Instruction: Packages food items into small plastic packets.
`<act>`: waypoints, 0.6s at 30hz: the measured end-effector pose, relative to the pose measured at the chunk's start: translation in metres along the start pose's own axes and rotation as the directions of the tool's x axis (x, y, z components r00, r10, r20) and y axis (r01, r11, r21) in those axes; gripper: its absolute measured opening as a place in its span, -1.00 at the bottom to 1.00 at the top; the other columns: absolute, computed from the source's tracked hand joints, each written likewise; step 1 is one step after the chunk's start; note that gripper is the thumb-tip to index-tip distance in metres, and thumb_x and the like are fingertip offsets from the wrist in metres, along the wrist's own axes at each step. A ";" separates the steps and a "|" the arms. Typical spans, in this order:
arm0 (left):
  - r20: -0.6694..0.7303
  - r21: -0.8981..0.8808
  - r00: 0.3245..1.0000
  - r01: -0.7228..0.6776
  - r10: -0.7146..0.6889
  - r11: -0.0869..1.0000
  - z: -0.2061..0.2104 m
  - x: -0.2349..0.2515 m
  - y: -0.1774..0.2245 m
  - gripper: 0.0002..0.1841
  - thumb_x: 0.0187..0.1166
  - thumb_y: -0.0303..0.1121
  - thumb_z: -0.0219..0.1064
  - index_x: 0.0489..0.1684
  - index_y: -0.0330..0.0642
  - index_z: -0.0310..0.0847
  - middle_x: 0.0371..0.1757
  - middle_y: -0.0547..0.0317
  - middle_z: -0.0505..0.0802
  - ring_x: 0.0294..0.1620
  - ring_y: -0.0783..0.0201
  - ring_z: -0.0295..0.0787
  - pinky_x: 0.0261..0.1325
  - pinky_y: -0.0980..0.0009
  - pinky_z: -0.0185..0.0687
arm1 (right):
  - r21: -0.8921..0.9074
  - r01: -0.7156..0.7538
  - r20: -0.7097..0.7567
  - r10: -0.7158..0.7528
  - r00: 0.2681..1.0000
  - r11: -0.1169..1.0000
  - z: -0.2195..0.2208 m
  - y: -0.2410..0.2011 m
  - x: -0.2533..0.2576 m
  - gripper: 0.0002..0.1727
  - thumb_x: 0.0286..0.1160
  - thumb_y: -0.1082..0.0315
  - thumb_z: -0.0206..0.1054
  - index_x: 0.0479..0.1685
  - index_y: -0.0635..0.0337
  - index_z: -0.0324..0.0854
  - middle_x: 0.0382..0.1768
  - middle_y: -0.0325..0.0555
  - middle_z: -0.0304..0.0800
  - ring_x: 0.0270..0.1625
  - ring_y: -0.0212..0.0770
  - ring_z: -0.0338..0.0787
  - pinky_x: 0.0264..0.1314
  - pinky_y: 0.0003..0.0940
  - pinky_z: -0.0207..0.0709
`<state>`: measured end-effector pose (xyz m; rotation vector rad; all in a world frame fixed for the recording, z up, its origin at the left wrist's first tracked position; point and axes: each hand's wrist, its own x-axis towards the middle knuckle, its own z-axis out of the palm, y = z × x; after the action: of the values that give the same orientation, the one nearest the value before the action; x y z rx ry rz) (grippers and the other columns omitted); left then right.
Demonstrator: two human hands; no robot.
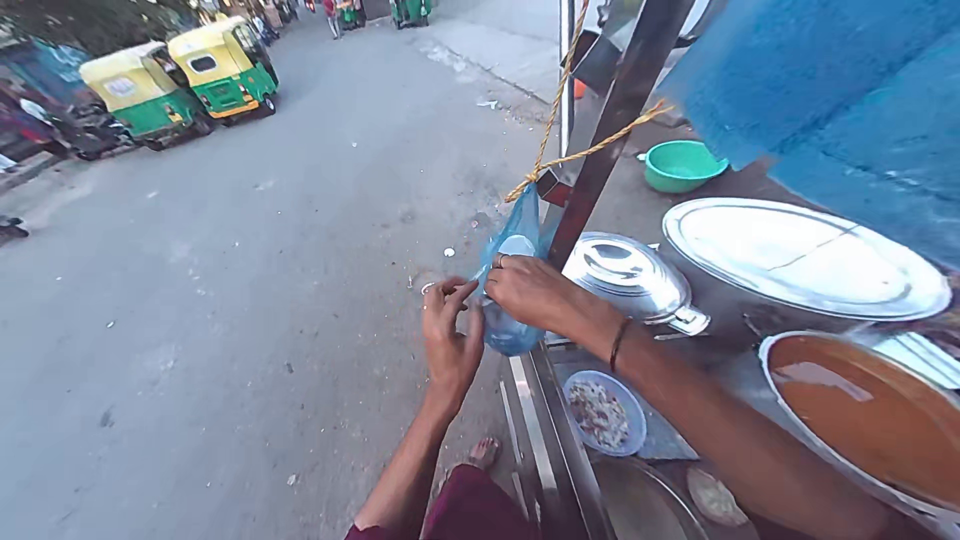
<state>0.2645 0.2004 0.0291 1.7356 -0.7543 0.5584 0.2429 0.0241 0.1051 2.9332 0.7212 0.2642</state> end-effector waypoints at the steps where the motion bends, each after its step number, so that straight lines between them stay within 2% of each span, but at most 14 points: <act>1: 0.062 -0.021 0.998 0.007 -0.005 1.000 -0.001 0.000 0.002 -0.68 0.56 -0.27 0.38 0.22 -0.11 0.82 0.34 0.00 0.74 0.28 0.15 0.72 0.24 0.21 0.77 | 0.007 -0.021 -0.067 0.021 0.998 1.000 0.000 -0.003 -0.001 -0.84 0.56 0.41 0.28 -0.35 0.22 0.71 -0.35 -0.02 0.76 -0.07 0.07 0.79 -0.07 -0.04 0.68; 3: 0.160 -0.073 0.987 0.037 -0.025 0.997 0.002 0.004 0.004 -0.53 0.48 -0.16 0.46 0.36 -0.09 0.73 0.55 0.01 0.64 0.56 0.07 0.55 0.50 0.07 0.63 | 0.033 -0.086 -0.150 0.089 0.985 0.996 -0.005 -0.007 -0.004 -0.85 0.52 0.32 0.36 -0.32 0.21 0.72 -0.36 -0.02 0.75 -0.11 0.07 0.80 -0.16 -0.04 0.69; 5: 0.217 -0.116 0.975 0.068 -0.041 0.991 0.003 0.005 0.001 -0.50 0.43 -0.17 0.49 0.37 -0.11 0.70 0.58 0.03 0.62 0.57 0.10 0.56 0.50 0.09 0.66 | 0.107 -0.162 -0.184 0.180 0.966 0.981 -0.009 -0.011 -0.006 -0.82 0.47 0.23 0.45 -0.32 0.17 0.73 -0.31 -0.06 0.77 -0.01 0.04 0.81 -0.14 -0.05 0.70; 7: 0.226 -0.174 0.974 0.065 -0.024 0.983 0.007 0.009 -0.001 -0.58 0.43 -0.26 0.48 0.27 -0.18 0.71 0.48 0.00 0.69 0.47 0.12 0.66 0.39 0.14 0.74 | 0.200 -0.178 -0.195 0.217 0.956 0.963 -0.014 -0.010 -0.010 -0.76 0.46 0.17 0.48 -0.40 0.14 0.69 -0.35 -0.11 0.74 -0.07 -0.03 0.78 -0.08 -0.08 0.67; 9: 0.179 -0.163 0.984 0.048 -0.018 0.985 0.014 0.011 -0.001 -0.70 0.46 -0.37 0.44 0.12 -0.23 0.74 0.26 0.03 0.80 0.25 0.18 0.79 0.24 0.19 0.82 | 0.289 -0.159 -0.211 0.225 0.951 0.944 -0.022 -0.007 -0.017 -0.74 0.52 0.13 0.46 -0.40 0.12 0.69 -0.41 -0.17 0.72 -0.16 -0.11 0.76 -0.03 -0.13 0.66; 11: 0.118 -0.058 0.992 0.039 -0.032 0.998 0.018 0.012 0.002 -0.83 0.51 -0.41 0.41 -0.03 -0.22 0.73 -0.03 0.15 0.86 -0.03 0.30 0.86 0.03 0.28 0.88 | 0.317 -0.131 -0.327 0.238 0.914 0.939 -0.030 -0.009 -0.024 -0.71 0.60 0.10 0.40 -0.39 0.09 0.66 -0.46 -0.24 0.66 -0.28 -0.22 0.72 -0.15 -0.21 0.64; 13: 0.095 0.079 0.993 0.065 -0.073 0.995 0.022 0.014 0.002 -0.82 0.50 -0.37 0.41 -0.03 -0.21 0.74 -0.20 0.22 0.88 -0.18 0.36 0.85 -0.05 0.28 0.85 | 0.364 -0.140 -0.491 0.318 0.811 0.921 -0.046 -0.018 -0.033 -0.74 0.66 0.09 0.34 -0.27 0.06 0.70 -0.39 -0.30 0.75 -0.30 -0.33 0.76 -0.20 -0.29 0.70; 15: 0.113 0.138 0.986 0.106 -0.122 0.985 0.024 0.017 -0.001 -0.77 0.51 -0.33 0.41 0.04 -0.18 0.73 -0.19 0.23 0.90 -0.21 0.36 0.87 -0.10 0.27 0.86 | 0.512 -0.112 -0.627 0.459 0.629 0.852 -0.062 -0.030 -0.046 -0.79 0.69 0.17 0.33 -0.12 0.11 0.71 -0.25 -0.30 0.87 -0.27 -0.39 0.84 -0.21 -0.35 0.79; 16: 0.115 0.123 0.985 0.117 -0.131 0.985 0.024 0.018 -0.001 -0.74 0.49 -0.31 0.42 0.07 -0.16 0.71 -0.14 0.21 0.90 -0.19 0.34 0.87 -0.10 0.25 0.86 | 0.593 -0.069 -0.662 0.534 0.526 0.802 -0.068 -0.036 -0.055 -0.82 0.70 0.23 0.34 -0.06 0.16 0.67 -0.21 -0.26 0.88 -0.28 -0.37 0.86 -0.25 -0.35 0.82; 17: 0.113 0.079 0.986 0.110 -0.119 0.991 0.021 0.016 -0.001 -0.69 0.48 -0.30 0.45 0.14 -0.16 0.68 0.00 0.16 0.88 -0.07 0.29 0.88 -0.02 0.21 0.86 | 0.663 -0.030 -0.672 0.612 0.417 0.748 -0.071 -0.043 -0.063 -0.84 0.69 0.27 0.36 -0.04 0.17 0.61 -0.25 -0.25 0.86 -0.36 -0.36 0.84 -0.37 -0.37 0.80; 18: 0.109 0.004 0.991 0.075 -0.075 0.997 0.016 0.014 0.002 -0.60 0.46 -0.30 0.48 0.26 -0.16 0.64 0.26 0.09 0.81 0.16 0.21 0.82 0.16 0.15 0.82 | 0.723 -0.013 -0.653 0.689 0.316 0.691 -0.071 -0.050 -0.073 -0.86 0.67 0.29 0.38 -0.04 0.11 0.55 -0.32 -0.29 0.83 -0.46 -0.39 0.78 -0.51 -0.44 0.73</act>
<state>0.2723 0.1818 0.0360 1.7982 -0.7622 0.4148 0.1431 0.0382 0.1573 3.2750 0.0335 2.2781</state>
